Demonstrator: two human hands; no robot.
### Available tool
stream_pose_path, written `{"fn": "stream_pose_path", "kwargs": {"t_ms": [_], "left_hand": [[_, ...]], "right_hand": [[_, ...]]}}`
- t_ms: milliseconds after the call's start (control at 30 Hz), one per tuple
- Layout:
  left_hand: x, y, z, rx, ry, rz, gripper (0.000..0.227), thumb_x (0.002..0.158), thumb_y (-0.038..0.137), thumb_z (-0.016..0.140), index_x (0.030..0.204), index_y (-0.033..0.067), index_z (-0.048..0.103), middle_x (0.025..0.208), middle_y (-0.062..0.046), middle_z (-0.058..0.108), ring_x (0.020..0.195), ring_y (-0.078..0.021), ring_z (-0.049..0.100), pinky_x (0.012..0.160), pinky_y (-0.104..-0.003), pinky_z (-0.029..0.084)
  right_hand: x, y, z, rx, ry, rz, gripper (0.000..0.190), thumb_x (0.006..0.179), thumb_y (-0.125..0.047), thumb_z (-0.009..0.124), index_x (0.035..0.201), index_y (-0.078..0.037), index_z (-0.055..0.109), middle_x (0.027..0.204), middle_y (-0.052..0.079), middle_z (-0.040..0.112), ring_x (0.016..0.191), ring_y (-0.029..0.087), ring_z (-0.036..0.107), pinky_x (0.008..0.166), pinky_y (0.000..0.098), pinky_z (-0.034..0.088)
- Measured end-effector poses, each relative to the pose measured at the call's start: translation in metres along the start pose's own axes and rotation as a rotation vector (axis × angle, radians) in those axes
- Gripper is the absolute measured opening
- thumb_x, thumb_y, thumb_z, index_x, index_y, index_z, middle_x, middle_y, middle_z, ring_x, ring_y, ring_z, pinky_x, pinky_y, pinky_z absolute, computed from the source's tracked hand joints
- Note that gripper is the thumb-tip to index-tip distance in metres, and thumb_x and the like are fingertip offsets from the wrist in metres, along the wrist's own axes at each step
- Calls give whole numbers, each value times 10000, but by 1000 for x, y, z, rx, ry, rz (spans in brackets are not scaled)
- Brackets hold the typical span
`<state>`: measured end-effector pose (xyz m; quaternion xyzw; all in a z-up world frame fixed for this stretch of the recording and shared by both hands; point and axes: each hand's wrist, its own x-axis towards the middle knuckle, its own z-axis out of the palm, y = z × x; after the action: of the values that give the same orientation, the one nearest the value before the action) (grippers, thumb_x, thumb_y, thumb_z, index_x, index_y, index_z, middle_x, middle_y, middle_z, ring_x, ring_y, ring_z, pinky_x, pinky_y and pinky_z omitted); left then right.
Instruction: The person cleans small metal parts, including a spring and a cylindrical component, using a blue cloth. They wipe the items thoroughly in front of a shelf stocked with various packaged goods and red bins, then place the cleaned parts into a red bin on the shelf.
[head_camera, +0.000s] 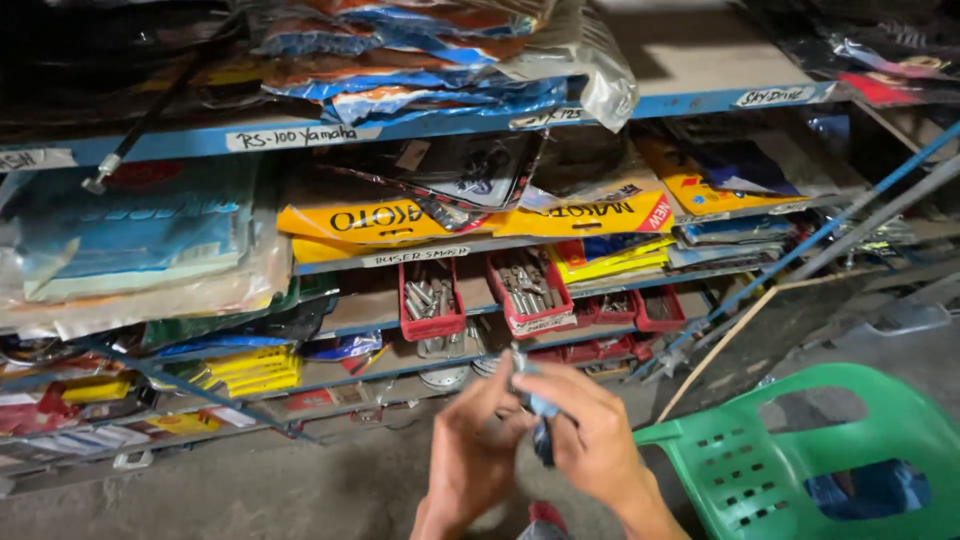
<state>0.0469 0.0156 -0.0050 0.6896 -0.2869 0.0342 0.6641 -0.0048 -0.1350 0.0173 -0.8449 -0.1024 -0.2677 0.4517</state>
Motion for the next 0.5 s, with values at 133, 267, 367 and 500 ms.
{"fn": "stream_pose_path", "kwargs": {"t_ms": [133,267,367,500], "left_hand": [[-1,5,-2,88,1,-67,610,744,-37,765,1340,-29,633,862,-63,723,684,-140,650,626,-261,570],[1,11,11,111,16,39,597,756,34,796,1330,-26,640,835,-73,714,647,-151,637,593,-267,557],[2,12,16,49,74,22,581,746,-27,775,1313,-44,648,858,-81,719,669,-145,634,616,-265,566],[2,15,25,28,91,-18,589,775,7,783,1345,-30,640,832,-66,710,664,-145,611,624,-264,530]], "right_hand": [[0,5,-4,63,-54,-15,535,662,172,524,1102,-38,746,1164,135,757,912,258,762,774,291,606],[13,9,-9,-14,66,10,557,647,128,492,1101,-54,759,1165,133,759,922,250,760,792,278,606],[15,6,-18,1,5,-45,518,662,131,543,1108,-40,745,1129,122,773,890,241,767,763,280,609],[15,22,-39,-91,-131,-38,445,731,7,673,1170,-53,719,1064,96,810,758,210,793,669,285,623]]}}
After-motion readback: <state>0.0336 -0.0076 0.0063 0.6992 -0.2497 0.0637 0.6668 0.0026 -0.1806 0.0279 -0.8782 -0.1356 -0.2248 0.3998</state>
